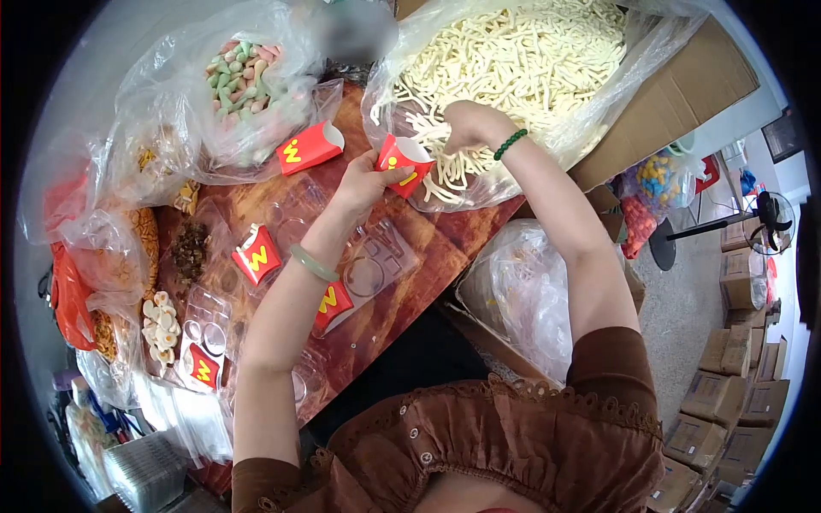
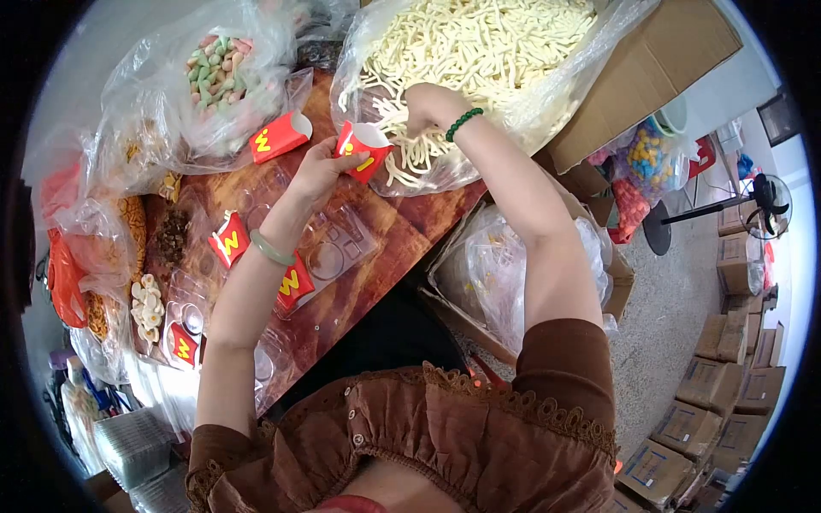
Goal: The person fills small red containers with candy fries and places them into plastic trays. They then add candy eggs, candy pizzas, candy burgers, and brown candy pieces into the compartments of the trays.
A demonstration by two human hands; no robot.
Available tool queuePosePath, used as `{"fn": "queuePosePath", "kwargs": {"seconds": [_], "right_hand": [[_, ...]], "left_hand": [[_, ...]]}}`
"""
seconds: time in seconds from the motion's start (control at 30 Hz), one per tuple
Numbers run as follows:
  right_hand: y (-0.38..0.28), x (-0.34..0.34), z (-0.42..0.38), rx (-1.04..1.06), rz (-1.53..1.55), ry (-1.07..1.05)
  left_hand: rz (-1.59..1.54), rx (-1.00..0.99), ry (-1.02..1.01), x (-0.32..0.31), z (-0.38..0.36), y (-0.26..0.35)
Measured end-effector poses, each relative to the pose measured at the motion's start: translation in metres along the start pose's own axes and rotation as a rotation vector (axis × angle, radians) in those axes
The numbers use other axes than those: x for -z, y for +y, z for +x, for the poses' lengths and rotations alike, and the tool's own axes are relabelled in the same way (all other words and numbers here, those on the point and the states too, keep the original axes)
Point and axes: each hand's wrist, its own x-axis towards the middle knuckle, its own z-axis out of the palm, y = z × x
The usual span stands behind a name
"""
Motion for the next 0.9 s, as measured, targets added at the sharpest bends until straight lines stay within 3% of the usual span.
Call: {"fn": "queuePosePath", "kwargs": {"seconds": [0.23, 0.37, 0.4, 0.53, 0.7, 0.83, 0.9], "right_hand": [[-0.005, -0.013, 0.006, 0.093, 0.048, 0.109], [-0.005, 0.003, 0.001, 0.07, 0.148, 0.022], [-0.002, 0.005, -0.003, 0.157, 0.245, 0.12], [0.002, 0.015, -0.005, 0.103, 0.127, 0.239], [0.009, 0.002, 0.003, 0.081, 0.103, 0.264], [0.005, -0.005, 0.005, 0.191, 0.353, 0.387], [0.001, -0.002, 0.002, -0.091, 0.14, 0.246]], "left_hand": [[-0.001, 0.016, 0.019, -0.001, 0.002, -0.004], [-0.011, 0.019, 0.019, -0.002, 0.0, -0.004], [-0.015, 0.044, 0.029, -0.004, -0.001, -0.001], [-0.009, 0.022, 0.031, -0.01, 0.0, -0.001], [-0.107, -0.05, 0.003, -0.012, 0.001, -0.001], [-0.076, -0.038, 0.035, -0.002, -0.002, 0.002], [-0.037, -0.034, 0.067, 0.007, -0.001, 0.0]]}}
